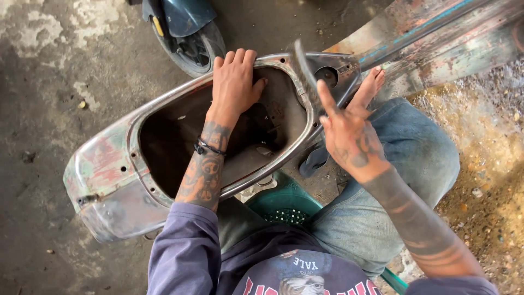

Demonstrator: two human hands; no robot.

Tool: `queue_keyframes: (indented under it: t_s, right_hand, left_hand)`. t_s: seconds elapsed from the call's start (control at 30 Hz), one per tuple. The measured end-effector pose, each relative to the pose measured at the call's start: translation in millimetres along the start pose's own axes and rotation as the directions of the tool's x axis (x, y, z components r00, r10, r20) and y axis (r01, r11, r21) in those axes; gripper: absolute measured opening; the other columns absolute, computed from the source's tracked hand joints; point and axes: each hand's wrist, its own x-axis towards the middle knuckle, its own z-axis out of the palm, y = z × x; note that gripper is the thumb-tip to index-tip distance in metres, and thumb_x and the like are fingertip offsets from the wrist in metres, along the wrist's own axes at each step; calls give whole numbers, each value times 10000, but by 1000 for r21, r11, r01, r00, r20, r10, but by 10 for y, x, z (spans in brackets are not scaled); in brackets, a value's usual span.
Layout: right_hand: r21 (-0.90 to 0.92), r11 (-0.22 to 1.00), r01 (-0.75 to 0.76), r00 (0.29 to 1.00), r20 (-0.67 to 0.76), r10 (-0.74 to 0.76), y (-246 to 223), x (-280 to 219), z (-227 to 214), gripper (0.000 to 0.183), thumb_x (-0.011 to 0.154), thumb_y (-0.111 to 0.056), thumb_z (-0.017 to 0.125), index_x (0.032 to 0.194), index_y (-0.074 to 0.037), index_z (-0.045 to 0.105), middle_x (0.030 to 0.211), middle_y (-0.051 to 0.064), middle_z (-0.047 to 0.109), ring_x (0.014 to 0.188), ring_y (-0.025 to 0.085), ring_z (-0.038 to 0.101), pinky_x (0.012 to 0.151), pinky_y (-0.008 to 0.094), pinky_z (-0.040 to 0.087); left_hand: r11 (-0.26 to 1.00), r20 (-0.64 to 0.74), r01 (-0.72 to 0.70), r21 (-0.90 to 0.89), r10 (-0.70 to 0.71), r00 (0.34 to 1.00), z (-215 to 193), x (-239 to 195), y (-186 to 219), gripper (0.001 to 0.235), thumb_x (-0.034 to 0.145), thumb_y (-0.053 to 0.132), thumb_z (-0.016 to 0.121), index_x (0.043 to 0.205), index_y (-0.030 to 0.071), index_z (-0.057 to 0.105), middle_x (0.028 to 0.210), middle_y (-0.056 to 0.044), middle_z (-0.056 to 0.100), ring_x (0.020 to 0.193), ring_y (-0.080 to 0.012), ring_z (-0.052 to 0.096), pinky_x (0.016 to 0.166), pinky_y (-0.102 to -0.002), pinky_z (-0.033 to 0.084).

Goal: The person scrubs the inner surface of a large, hollow metal part using a wire brush. They hold the part steady with one hand while vigorously brushing the interior with the other.

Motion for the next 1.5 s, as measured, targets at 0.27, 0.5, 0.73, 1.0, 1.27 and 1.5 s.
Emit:
queue_keyframes:
  t_s: [0.27, 0.5, 0.73, 1.0, 1.27, 1.5]
  right_hand:
    - [132, 805, -579, 500, 837, 222, 24, -932, -338, 711, 950, -186, 592, 1595, -271, 304, 855, 264, 684, 719, 495, 666, 606, 571, 525]
    - [356, 806, -473, 704, 702, 104, 89, -226, 290, 690, 1009, -141, 581, 1631, -203, 289, 992, 318, 661, 782, 508, 670, 649, 559, 534]
    - [196, 919, -343, 721, 682, 124, -127, -499, -197, 677, 1009, -231, 528, 1627, -271, 256, 893, 265, 690, 795, 472, 677, 716, 511, 552]
    - [297, 773, -561, 634, 755, 170, 96, -595, -237, 620, 1001, -165, 587, 1591, -218, 404, 962, 234, 695, 776, 425, 686, 630, 484, 528]
    - [245, 728, -640, 549, 809, 210, 539, -746, 113, 595, 1034, -163, 548, 1622, -191, 460, 821, 144, 722, 698, 223, 706, 674, 363, 552]
    - [575, 126, -808, 588, 800, 122, 1372, -477, 671, 314, 1151, -224, 482, 1382, -15, 515, 914, 11, 647, 716, 83, 590, 640, 236, 487]
  left_hand:
    - [999, 22, 53, 13, -53, 998, 64, -19, -9, 550, 750, 349, 867, 1129, 64, 588, 1033, -99, 591, 1018, -307, 558, 862, -444, 391]
    - [999, -18, 29, 32, -29, 999, 61, -18, 11, 559, 747, 354, 859, 1132, 57, 584, 1034, -100, 584, 1022, -299, 553, 874, -433, 394]
    - [1000, -26, 21, 10, -21, 999, 58, 11, -33, 545, 735, 356, 855, 1107, 68, 582, 1021, -97, 581, 1007, -298, 553, 864, -433, 394]
    - [999, -23, 34, 0, -34, 999, 63, -10, 0, 518, 740, 345, 844, 1090, 74, 575, 1013, -92, 578, 1000, -297, 552, 863, -439, 396]
    - [998, -30, 60, 25, -59, 998, 77, -29, 19, 552, 706, 326, 839, 1117, 68, 575, 1027, -89, 580, 1017, -287, 557, 859, -432, 401]
    - [999, -8, 28, 19, -28, 1000, -31, -18, 48, 550, 726, 323, 842, 1133, 64, 579, 1039, -95, 580, 1022, -291, 553, 858, -434, 401]
